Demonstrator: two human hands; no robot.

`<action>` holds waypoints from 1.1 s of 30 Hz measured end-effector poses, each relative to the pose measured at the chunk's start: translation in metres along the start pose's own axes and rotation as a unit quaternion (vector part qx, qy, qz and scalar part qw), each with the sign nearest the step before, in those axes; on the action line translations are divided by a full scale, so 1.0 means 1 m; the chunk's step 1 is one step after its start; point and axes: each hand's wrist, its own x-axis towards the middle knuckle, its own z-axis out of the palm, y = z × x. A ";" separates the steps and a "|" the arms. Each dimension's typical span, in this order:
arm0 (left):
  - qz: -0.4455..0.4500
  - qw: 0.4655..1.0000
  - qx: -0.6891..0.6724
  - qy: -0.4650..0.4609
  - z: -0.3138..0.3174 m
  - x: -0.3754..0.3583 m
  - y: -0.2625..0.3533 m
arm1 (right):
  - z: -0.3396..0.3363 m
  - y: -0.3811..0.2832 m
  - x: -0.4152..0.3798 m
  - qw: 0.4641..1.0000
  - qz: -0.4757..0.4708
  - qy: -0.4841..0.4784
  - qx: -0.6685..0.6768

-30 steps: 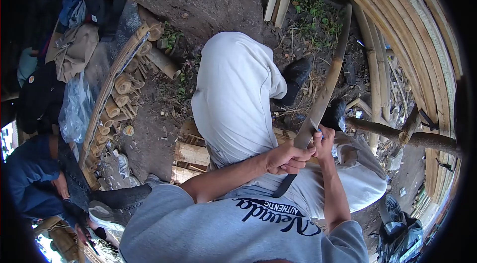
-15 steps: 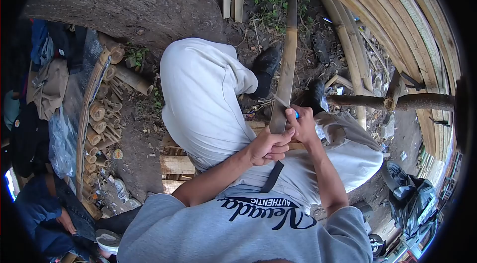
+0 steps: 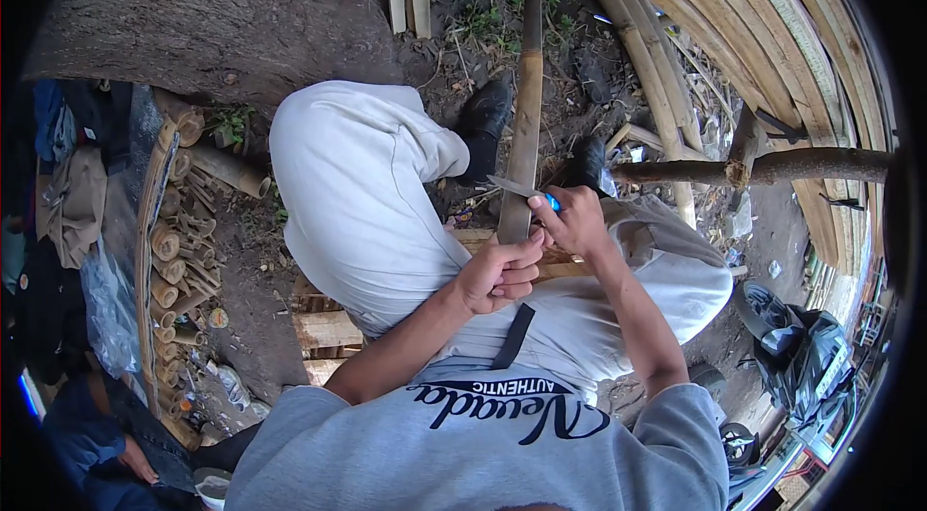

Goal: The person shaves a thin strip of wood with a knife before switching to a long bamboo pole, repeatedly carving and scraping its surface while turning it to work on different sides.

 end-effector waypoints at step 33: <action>0.039 0.947 -0.265 -0.175 -0.020 -0.003 0.018 | -0.017 -0.010 0.056 0.989 -0.120 -0.084 -0.025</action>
